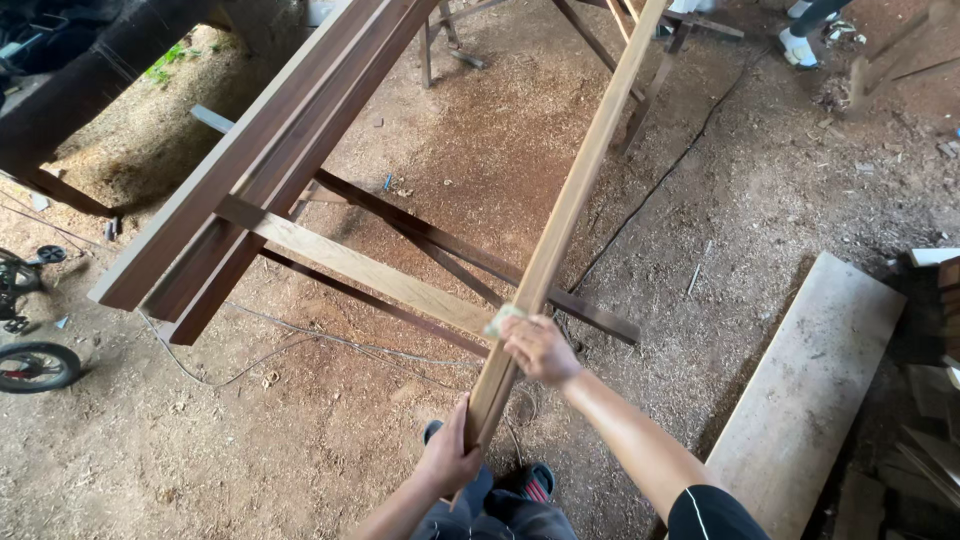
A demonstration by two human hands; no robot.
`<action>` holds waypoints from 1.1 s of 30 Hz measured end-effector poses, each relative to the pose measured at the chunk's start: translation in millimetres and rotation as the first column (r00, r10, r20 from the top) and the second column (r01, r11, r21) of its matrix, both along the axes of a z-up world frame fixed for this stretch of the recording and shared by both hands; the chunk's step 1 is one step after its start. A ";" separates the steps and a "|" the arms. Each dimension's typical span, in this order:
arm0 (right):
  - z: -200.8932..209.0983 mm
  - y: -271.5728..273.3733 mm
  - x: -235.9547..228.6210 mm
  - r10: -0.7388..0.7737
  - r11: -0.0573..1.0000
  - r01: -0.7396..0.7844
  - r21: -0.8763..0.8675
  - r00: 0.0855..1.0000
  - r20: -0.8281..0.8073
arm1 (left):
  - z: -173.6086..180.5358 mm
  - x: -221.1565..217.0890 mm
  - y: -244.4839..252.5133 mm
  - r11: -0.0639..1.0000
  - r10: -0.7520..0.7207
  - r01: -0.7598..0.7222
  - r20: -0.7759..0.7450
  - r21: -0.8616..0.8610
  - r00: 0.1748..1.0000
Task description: The person sands the surfaces and edges of a large wooden frame structure using a small piece of sandpaper by hand.
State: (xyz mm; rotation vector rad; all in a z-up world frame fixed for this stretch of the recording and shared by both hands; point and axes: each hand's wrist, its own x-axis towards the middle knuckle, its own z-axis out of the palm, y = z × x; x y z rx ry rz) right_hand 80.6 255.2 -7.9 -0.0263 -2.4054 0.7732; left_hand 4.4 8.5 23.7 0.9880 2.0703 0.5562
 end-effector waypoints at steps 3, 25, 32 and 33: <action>-2.6 1.8 -13.2 -0.206 0.969 0.214 0.123 0.976 -0.073 | 6.4 -0.1 -1.4 0.999 0.024 -0.026 0.045 0.034 0.999; 45.4 -56.2 -52.1 0.313 0.858 -0.514 -0.011 0.506 0.803 | -183.3 14.2 -0.7 0.956 0.183 -0.137 -0.162 0.261 0.970; 54.9 -24.2 -70.7 0.117 0.855 -0.518 0.043 0.272 0.955 | -173.0 10.7 -15.0 0.919 0.268 -0.210 -0.136 0.334 0.954; 53.1 -34.1 -68.9 0.202 0.812 -0.581 0.053 0.365 0.909 | -163.4 11.2 -17.1 0.919 0.258 -0.198 -0.139 0.342 0.956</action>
